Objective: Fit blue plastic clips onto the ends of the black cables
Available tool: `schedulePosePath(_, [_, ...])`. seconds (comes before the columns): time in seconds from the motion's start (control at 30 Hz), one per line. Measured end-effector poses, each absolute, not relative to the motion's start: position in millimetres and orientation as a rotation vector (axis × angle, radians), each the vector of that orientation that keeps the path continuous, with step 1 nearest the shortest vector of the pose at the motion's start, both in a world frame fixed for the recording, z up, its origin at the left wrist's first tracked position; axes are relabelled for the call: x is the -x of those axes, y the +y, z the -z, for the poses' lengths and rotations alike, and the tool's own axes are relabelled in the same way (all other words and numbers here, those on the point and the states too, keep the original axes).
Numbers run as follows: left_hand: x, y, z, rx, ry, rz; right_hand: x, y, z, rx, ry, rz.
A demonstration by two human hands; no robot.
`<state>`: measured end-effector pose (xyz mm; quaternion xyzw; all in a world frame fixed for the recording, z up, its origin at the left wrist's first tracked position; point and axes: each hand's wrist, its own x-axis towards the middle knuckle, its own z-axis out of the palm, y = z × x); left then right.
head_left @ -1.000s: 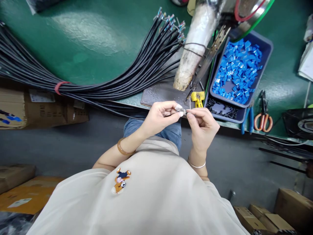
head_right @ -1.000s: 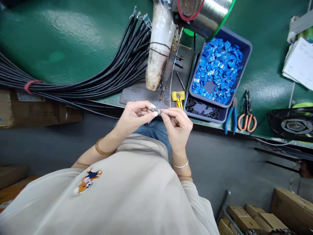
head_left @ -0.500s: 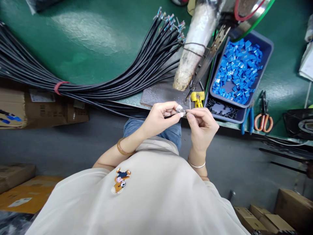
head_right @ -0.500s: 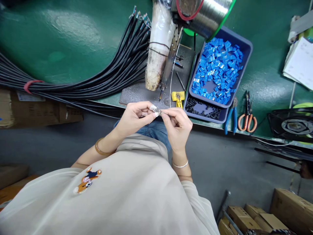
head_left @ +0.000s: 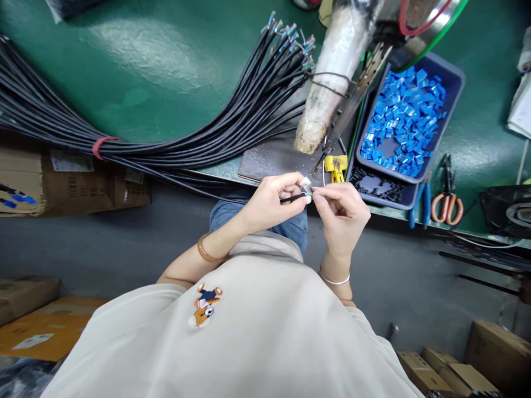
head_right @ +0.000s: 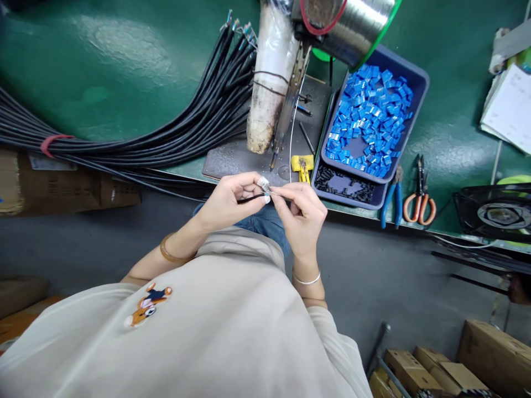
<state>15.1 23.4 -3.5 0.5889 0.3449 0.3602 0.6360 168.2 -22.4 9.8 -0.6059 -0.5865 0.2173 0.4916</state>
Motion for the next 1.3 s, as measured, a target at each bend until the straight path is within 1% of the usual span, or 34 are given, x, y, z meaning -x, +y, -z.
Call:
schedulePosePath(0.17, [-10, 24, 5, -1.284, 0.784, -0.779, -174, -23, -15, 1.455, -1.536, -0.661])
schedulePosePath(0.27, [-9, 23, 7, -1.299, 0.775, -0.820, -177, -23, -17, 1.476, -1.596, -0.649])
schedulePosePath(0.43, [-10, 22, 5, -1.430, 0.827, -0.922, -184, -24, -20, 1.508, -1.526, -0.610])
schedulePosePath(0.53, [-9, 22, 2, -1.507, 0.835, -0.958, -187, -25, -21, 1.507, -1.461, -0.643])
schedulePosePath(0.67, [-8, 22, 2, -1.652, 0.795, -0.988, -187, -24, -22, 1.500, -1.530, -0.738])
schedulePosePath(0.83, [-8, 20, 7, -1.909, 0.746, -1.045, -185, -21, -23, 1.547, -1.657, -0.736])
schedulePosePath(0.9, [-9, 19, 7, -1.879, 0.779, -1.063, -185, -21, -22, 1.553, -1.616, -0.689])
schedulePosePath(1.07, [-10, 20, 1, -1.401, 0.820, -0.927, -184, -24, -21, 1.494, -1.398, -0.466])
schedulePosePath(1.2, [-8, 22, -1, -1.259, 0.761, -0.878, -175, -25, -19, 1.500, -1.525, -0.419])
schedulePosePath(1.3, [-10, 21, 1, -1.225, 0.769, -0.900, -164, -26, -10, 1.469, -1.683, -0.163])
